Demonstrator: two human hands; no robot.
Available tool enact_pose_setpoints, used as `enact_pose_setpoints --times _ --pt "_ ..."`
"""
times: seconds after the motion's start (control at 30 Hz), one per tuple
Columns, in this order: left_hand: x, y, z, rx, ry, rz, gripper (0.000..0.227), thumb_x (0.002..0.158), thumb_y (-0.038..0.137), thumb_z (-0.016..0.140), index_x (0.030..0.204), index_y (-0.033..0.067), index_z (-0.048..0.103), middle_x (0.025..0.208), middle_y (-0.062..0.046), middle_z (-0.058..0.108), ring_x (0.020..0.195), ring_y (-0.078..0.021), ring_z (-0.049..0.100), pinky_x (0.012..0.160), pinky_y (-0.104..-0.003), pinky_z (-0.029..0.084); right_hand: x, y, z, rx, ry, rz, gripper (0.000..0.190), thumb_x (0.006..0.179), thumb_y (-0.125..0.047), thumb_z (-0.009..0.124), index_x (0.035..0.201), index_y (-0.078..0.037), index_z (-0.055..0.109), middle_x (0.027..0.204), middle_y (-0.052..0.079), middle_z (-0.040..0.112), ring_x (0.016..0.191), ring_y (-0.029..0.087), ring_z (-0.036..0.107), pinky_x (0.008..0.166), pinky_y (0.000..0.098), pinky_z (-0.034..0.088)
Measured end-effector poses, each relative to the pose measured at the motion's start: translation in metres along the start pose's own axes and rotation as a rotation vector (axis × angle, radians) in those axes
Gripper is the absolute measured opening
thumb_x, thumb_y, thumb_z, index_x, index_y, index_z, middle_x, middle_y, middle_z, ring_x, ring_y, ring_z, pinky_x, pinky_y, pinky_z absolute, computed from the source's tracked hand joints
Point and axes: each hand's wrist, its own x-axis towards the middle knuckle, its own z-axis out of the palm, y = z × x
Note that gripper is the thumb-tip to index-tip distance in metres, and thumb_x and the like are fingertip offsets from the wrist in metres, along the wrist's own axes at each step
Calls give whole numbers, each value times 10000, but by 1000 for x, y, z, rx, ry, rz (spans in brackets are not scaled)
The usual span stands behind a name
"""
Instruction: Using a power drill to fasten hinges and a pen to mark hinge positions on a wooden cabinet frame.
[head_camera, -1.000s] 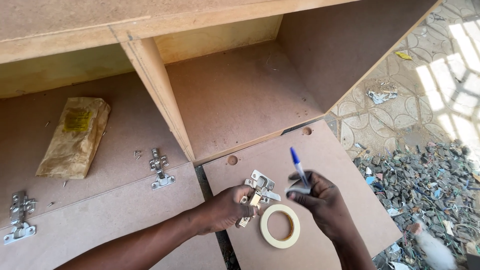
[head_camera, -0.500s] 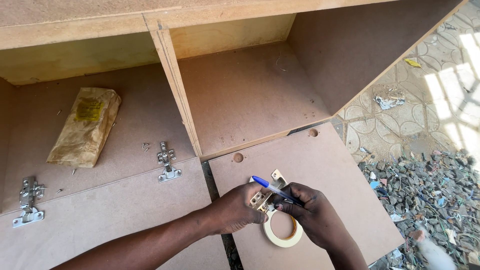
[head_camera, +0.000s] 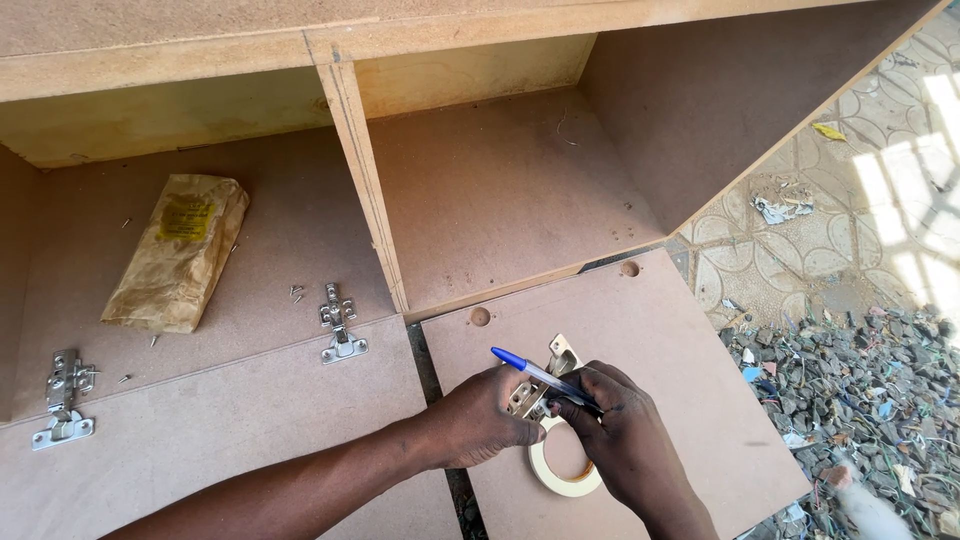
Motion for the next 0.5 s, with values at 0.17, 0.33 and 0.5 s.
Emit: enact_pose_setpoints --times 0.17,0.33,0.5 --pt "0 3 -3 -1 22 51 442 878 152 687 1278 88 509 1081 -96 632 1021 -206 622 828 -403 499 -2 1 -2 20 26 -4 73 830 -140 766 863 -80 741 848 4 760 672 134 667 625 322 512" --pt "0 9 -2 108 34 6 582 886 197 691 1401 25 484 1088 -116 621 1008 -197 623 823 -380 517 -3 0 -4 29 61 -25 118 836 -191 785 827 -94 720 773 10 716 646 135 625 606 337 451" --pt "-1 6 0 32 10 32 480 880 155 688 1316 88 498 1123 -112 633 1048 -211 638 854 -405 527 -4 3 -4 39 35 -105 72 847 -158 748 881 -98 729 887 0 754 744 136 689 646 333 529"
